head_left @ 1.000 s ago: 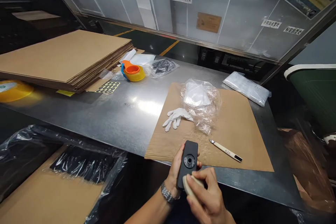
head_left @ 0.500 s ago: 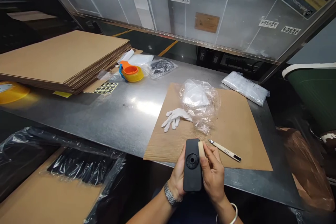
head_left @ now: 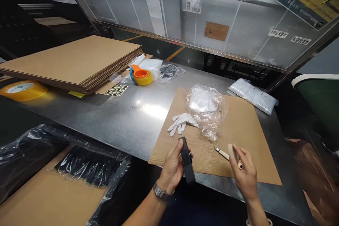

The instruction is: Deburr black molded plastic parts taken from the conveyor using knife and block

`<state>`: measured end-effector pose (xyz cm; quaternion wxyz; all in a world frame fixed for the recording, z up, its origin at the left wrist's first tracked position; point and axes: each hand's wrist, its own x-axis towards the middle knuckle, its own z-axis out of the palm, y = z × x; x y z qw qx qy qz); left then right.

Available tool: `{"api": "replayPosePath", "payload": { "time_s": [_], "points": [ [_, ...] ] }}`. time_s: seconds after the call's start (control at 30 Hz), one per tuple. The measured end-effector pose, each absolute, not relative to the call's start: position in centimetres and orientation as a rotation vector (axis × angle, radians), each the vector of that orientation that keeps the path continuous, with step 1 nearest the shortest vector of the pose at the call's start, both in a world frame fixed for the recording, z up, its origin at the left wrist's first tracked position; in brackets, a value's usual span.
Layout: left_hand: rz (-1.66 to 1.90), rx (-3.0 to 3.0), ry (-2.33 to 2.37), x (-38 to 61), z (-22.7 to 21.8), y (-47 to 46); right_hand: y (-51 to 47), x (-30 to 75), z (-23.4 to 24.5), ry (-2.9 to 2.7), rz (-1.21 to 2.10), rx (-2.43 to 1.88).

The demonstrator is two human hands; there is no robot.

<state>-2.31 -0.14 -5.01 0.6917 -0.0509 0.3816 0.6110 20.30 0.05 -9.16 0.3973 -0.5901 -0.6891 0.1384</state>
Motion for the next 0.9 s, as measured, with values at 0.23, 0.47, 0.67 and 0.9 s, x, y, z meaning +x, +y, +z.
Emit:
{"api": "replayPosePath", "payload": {
  "time_s": [0.23,0.47,0.67,0.9],
  "points": [
    [1.279,0.84,1.331,-1.8,-5.3,-3.3,5.6,23.9,-11.6,-1.778,0.175,-1.73],
    [1.066,1.191,1.421,-1.2,-5.4,-4.4,-1.0,16.3,-6.7,-1.906,0.965,-1.352],
    [0.953,1.159,1.238,-2.0,-5.3,-5.0,-2.7,14.2,-5.4,-1.665,1.283,-1.216],
    [0.795,0.801,0.641,-2.2,-4.1,-4.8,-3.2,15.0,-4.8,-1.512,1.547,-1.027]
  ]
}}
